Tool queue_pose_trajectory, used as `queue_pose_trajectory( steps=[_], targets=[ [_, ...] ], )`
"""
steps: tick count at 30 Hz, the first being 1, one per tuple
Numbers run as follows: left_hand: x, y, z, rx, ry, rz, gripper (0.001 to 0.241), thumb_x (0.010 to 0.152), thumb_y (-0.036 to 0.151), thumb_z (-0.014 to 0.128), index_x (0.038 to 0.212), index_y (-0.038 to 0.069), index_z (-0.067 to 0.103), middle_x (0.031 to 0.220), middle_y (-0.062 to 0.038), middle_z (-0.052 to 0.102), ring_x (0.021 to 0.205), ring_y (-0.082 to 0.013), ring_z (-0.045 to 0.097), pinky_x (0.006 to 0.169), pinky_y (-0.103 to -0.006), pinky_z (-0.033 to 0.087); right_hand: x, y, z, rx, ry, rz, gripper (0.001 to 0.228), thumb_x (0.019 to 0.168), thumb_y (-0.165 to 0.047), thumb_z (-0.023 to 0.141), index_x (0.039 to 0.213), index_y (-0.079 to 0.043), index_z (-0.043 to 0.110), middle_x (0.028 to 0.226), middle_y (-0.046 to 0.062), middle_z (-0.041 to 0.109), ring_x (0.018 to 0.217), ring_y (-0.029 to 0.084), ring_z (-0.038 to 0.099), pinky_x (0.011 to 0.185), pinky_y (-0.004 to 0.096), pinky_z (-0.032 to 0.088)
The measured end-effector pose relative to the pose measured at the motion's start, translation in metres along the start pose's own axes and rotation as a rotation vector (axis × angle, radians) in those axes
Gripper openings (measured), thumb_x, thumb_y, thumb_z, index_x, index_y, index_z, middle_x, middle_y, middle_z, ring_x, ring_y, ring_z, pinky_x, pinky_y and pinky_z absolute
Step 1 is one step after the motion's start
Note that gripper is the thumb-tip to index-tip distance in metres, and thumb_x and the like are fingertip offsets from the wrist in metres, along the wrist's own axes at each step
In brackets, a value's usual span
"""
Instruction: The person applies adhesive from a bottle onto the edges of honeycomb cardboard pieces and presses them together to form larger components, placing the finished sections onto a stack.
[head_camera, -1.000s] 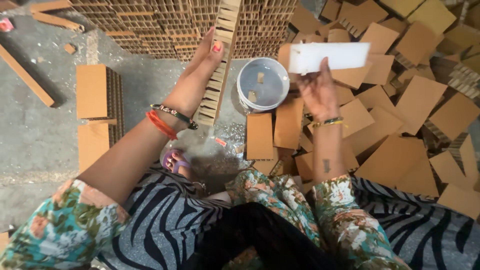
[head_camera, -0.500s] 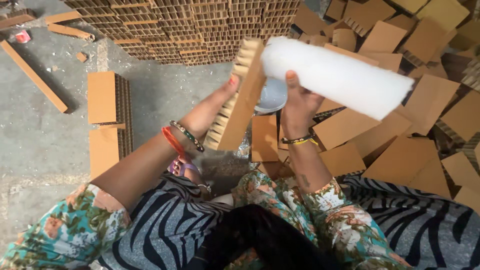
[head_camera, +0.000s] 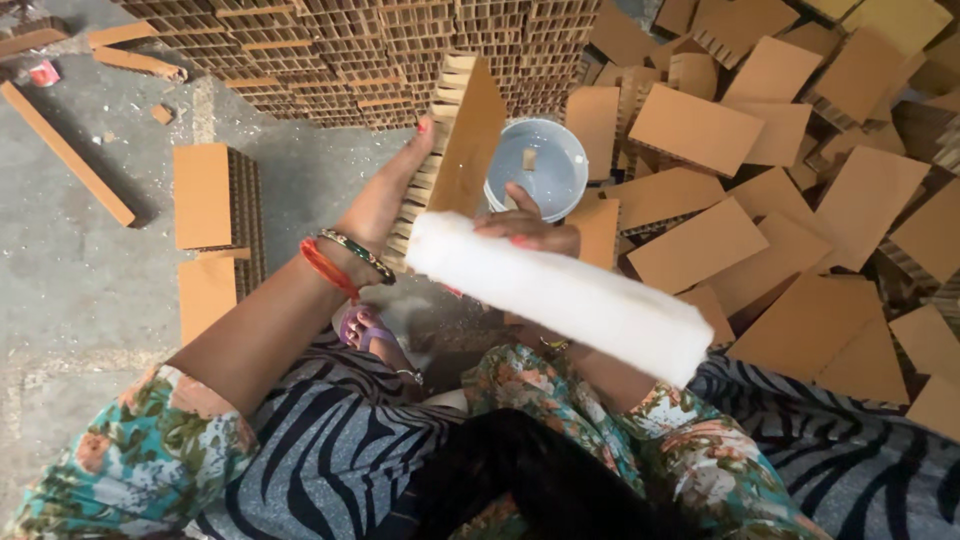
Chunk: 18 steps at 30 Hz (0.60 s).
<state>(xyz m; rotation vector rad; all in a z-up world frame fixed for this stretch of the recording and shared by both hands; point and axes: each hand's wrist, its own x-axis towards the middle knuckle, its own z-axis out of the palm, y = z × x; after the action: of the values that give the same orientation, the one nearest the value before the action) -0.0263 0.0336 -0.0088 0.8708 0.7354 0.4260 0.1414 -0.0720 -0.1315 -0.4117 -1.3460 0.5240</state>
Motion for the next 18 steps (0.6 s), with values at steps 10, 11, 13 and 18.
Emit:
queue_pose_trajectory(
  steps=[10,11,13,18],
  targets=[
    [-0.015,0.022,-0.012,0.075,0.0,0.007,0.064,0.1,0.061,0.044,0.134,0.009,0.061,0.104,-0.007,0.073,0.083,-0.013,0.073,0.068,-0.0272,0.061,0.049,-0.058,-0.026,-0.253,-0.535,0.141,0.016,0.112,-0.033,0.047,0.114,-0.022,0.059,0.119,-0.002,0.076,0.115,0.023,0.048,0.129,0.059,0.014],
    [-0.019,0.025,-0.014,0.066,-0.012,0.02,0.064,0.1,0.06,0.045,0.134,0.008,0.061,0.105,-0.007,0.073,0.084,-0.0138,0.073,0.069,-0.0277,0.061,0.053,-0.062,-0.027,-0.235,-0.524,0.155,0.016,0.111,-0.035,0.05,0.113,-0.023,0.06,0.119,-0.002,0.076,0.114,0.022,0.048,0.128,0.058,0.016],
    [-0.022,0.027,-0.013,0.065,-0.024,0.04,0.064,0.1,0.06,0.044,0.135,0.008,0.06,0.106,-0.008,0.073,0.085,-0.0142,0.074,0.07,-0.028,0.062,0.056,-0.064,-0.028,-0.196,-0.502,0.184,0.017,0.108,-0.039,0.054,0.11,-0.024,0.061,0.118,-0.003,0.075,0.112,0.02,0.048,0.127,0.057,0.019],
    [-0.015,0.003,-0.003,0.038,-0.027,-0.054,0.068,0.103,0.062,0.046,0.137,0.005,0.059,0.102,-0.009,0.071,0.08,-0.0155,0.071,0.065,-0.0295,0.059,0.038,-0.053,-0.005,-0.203,-0.315,0.074,0.017,0.104,-0.039,0.054,0.102,-0.025,0.064,0.114,-0.006,0.079,0.111,0.017,0.049,0.124,0.054,0.024]
  ],
)
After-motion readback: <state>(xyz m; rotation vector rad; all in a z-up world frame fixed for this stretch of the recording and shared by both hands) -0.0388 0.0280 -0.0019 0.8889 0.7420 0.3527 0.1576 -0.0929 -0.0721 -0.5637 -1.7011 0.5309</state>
